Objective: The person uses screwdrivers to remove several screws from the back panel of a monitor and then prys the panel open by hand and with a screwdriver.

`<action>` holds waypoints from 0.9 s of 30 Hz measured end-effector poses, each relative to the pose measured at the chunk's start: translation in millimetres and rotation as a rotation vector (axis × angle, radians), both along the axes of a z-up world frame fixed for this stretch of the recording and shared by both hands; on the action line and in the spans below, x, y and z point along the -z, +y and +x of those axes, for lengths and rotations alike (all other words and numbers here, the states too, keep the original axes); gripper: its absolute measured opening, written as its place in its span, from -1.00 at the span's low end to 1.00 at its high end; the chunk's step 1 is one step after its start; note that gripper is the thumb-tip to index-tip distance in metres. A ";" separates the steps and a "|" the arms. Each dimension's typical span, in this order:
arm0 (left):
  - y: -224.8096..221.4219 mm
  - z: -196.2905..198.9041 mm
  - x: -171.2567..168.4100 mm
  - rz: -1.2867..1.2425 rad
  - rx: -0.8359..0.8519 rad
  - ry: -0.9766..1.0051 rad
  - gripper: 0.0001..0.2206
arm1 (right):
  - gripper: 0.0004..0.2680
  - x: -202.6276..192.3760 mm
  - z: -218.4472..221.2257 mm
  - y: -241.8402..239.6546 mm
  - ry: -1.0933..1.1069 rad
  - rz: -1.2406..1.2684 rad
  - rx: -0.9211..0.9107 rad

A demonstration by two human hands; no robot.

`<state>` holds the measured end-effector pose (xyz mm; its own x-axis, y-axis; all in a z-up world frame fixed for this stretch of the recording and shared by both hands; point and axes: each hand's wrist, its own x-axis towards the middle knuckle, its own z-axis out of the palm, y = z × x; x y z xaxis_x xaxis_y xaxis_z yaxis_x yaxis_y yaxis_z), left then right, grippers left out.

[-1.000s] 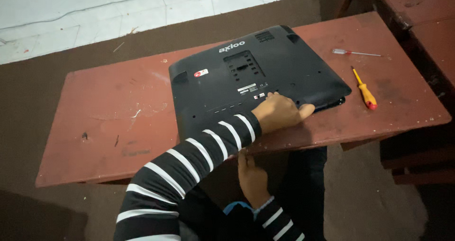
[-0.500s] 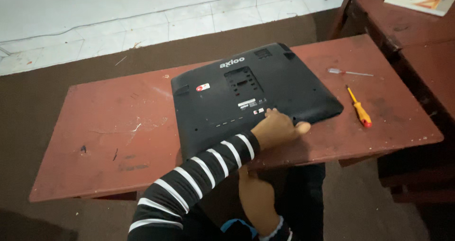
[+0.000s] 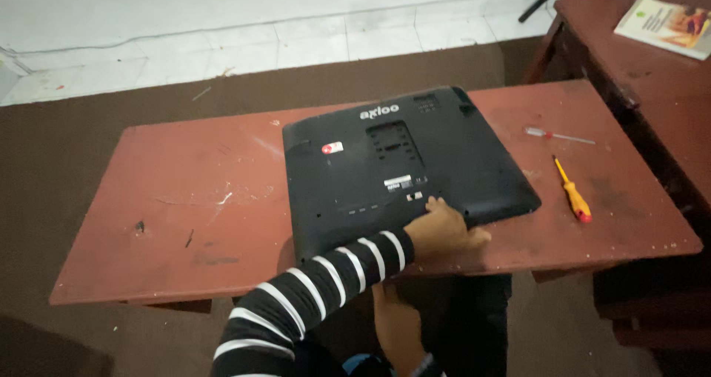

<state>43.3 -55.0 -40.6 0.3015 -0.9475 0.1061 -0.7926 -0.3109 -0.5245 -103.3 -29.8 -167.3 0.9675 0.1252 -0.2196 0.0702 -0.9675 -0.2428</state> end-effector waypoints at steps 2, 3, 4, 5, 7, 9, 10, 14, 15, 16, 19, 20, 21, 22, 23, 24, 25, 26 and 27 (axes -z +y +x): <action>2.3 4.1 9.8 -0.006 0.024 -0.044 -0.84 | -0.61 19.3 -13.3 -20.9 -0.064 -0.010 0.059; 1.6 0.5 18.5 -0.009 0.052 -0.065 -0.75 | -0.50 30.3 -27.8 -32.0 -0.105 -0.017 0.122; 4.1 -0.2 20.6 -0.012 0.061 -0.058 -0.75 | -0.50 42.9 -44.4 -51.7 -0.098 -0.020 0.131; 4.7 1.5 21.0 -0.074 0.065 -0.152 -0.85 | -0.67 54.3 -58.5 -72.5 0.114 0.049 0.387; 6.2 3.9 18.5 -0.145 0.082 -0.245 -0.91 | -0.75 68.9 -66.0 -123.6 0.319 0.119 0.660; 7.3 -0.1 15.9 -0.126 0.082 -0.174 -0.92 | -0.49 76.4 -62.4 -184.4 -0.270 1.628 0.789; 7.6 -3.2 17.2 -0.130 0.100 -0.165 -0.92 | -0.49 33.2 -50.6 -179.0 -0.281 1.622 0.810; 14.2 -11.3 16.4 -0.126 0.098 -0.331 -0.88 | -0.75 -64.2 25.0 -168.6 -0.303 1.951 1.011; 20.3 -12.6 14.8 -0.131 0.078 -0.409 -0.85 | -0.59 -70.9 50.7 -166.7 -0.126 2.013 0.926; 18.8 -14.7 14.2 -0.132 0.078 -0.416 -0.85 | -0.59 -56.3 60.0 -174.3 -0.130 2.015 0.919; 19.7 -14.8 18.1 -0.136 0.055 -0.368 -0.92 | -0.89 -35.4 83.9 -184.5 -0.194 2.174 0.961; 18.4 -11.9 22.3 -0.181 0.077 -0.364 -0.88 | -0.90 -44.3 83.2 -183.6 -0.192 2.106 1.060; 16.4 -12.0 27.3 -0.226 0.103 -0.352 -0.82 | -0.86 -52.4 78.4 -183.1 -0.188 2.031 1.165; 17.3 -14.2 25.7 -0.226 0.092 -0.344 -0.82 | -0.86 -41.1 79.1 -186.7 -0.174 2.023 1.167; 17.5 -13.7 22.6 -0.261 0.112 -0.376 -0.82 | -0.79 -31.0 82.2 -190.8 -0.098 2.124 1.128; 17.7 -13.6 18.8 -0.296 0.132 -0.409 -0.81 | -0.70 -21.5 84.9 -194.9 -0.018 2.222 1.087; 18.1 -14.2 16.1 -0.296 0.124 -0.413 -0.81 | -0.70 -20.8 87.5 -200.6 -0.011 2.220 1.078; 18.7 -15.1 13.2 -0.291 0.146 -0.382 -0.83 | -0.71 -20.2 90.1 -206.1 -0.003 2.225 1.125; 21.3 -16.8 11.3 -0.282 0.162 -0.348 -0.84 | -0.72 -18.3 92.9 -209.5 0.016 2.227 1.171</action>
<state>26.5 -33.7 -51.9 0.0533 -0.8990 0.4348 -0.6347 -0.3666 -0.6803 -10.3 -239.3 -149.0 0.7863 -0.2403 -0.5692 -0.0504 0.8932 -0.4468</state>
